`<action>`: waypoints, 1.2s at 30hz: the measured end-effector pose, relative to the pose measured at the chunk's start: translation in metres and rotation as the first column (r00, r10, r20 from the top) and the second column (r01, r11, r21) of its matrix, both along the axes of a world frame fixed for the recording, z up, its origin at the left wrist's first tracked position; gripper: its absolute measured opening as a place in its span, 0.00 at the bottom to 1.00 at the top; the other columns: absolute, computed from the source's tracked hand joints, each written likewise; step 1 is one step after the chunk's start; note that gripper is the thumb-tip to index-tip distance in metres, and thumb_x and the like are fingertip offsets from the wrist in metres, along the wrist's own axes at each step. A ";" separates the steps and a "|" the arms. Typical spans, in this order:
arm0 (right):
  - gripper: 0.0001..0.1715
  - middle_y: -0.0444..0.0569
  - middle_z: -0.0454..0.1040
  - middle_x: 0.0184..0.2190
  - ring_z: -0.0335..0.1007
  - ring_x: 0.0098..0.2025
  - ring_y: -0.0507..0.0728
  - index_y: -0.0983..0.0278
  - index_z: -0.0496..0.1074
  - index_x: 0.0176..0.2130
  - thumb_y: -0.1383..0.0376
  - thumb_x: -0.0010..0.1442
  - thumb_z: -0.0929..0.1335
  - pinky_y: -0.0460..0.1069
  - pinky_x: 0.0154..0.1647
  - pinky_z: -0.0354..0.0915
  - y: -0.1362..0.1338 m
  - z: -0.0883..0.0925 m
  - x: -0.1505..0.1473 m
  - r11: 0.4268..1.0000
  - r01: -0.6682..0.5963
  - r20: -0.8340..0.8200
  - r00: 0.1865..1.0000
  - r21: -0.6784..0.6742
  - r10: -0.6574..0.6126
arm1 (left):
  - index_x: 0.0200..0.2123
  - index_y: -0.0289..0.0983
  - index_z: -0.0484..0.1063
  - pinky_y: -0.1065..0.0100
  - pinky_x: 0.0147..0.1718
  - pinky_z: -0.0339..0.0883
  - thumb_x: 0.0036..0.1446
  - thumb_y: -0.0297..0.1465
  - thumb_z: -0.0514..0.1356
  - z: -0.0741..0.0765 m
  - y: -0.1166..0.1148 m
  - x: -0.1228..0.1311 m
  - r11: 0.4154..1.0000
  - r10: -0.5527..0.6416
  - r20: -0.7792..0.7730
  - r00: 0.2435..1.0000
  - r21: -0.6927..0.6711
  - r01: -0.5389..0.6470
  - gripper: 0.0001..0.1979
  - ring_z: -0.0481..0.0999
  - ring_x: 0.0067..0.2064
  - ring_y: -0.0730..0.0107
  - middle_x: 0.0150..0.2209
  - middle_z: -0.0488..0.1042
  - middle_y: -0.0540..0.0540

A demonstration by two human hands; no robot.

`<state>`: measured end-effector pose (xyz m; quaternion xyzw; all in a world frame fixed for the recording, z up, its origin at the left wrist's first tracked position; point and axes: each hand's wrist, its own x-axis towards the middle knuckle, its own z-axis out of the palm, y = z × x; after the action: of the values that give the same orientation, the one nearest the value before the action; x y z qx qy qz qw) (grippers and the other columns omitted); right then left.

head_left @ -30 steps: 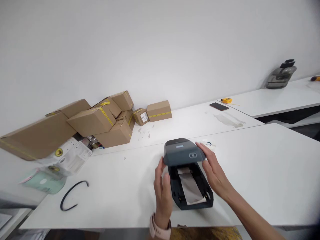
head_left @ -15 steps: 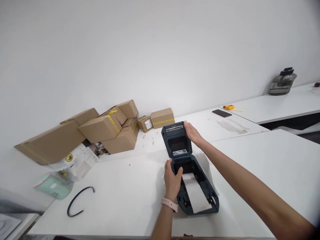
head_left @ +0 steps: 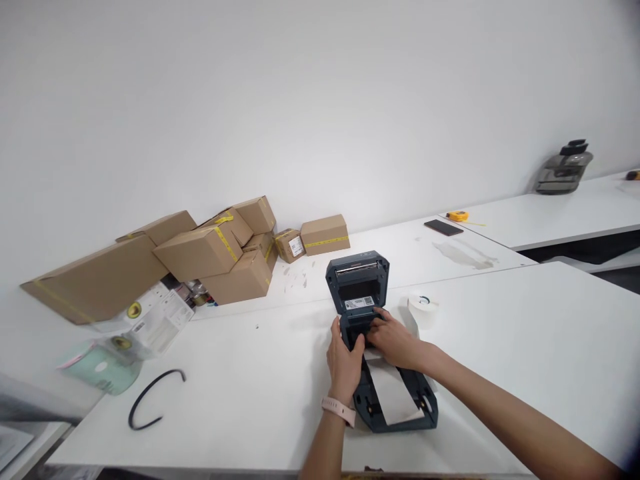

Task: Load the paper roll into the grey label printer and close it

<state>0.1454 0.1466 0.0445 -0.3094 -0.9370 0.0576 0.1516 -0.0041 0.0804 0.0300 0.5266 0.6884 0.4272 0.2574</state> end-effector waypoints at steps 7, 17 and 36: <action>0.14 0.61 0.82 0.34 0.76 0.45 0.66 0.69 0.82 0.37 0.70 0.59 0.66 0.63 0.64 0.47 0.002 -0.001 -0.008 0.995 -0.090 0.296 0.950 -0.049 0.100 | 0.73 0.46 0.35 0.52 0.60 0.60 0.62 0.34 0.55 0.009 0.002 -0.005 0.994 -0.107 -0.151 0.983 0.017 0.111 0.42 0.60 0.69 0.49 0.73 0.51 0.41; 0.14 0.62 0.82 0.36 0.76 0.44 0.67 0.69 0.81 0.38 0.72 0.56 0.66 0.59 0.54 0.55 -0.002 0.015 -0.009 0.992 -0.074 0.400 0.910 -0.098 0.108 | 0.73 0.42 0.38 0.58 0.71 0.41 0.68 0.39 0.50 0.049 0.045 -0.019 0.938 -0.187 -0.170 0.967 0.262 0.228 0.36 0.41 0.75 0.61 0.75 0.43 0.45; 0.18 0.65 0.80 0.40 0.71 0.49 0.72 0.70 0.80 0.41 0.61 0.56 0.69 0.64 0.55 0.57 0.001 0.017 -0.008 0.971 -0.098 0.293 0.943 -0.216 0.161 | 0.73 0.37 0.37 0.56 0.67 0.53 0.56 0.35 0.61 0.006 0.017 -0.015 0.986 -0.156 -0.030 0.987 0.058 0.158 0.48 0.54 0.71 0.51 0.73 0.50 0.38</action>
<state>0.1375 0.1475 0.0615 -0.2656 -0.9570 0.1118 -0.0323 -0.0187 0.0970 0.0357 0.5922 0.6349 0.4193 0.2655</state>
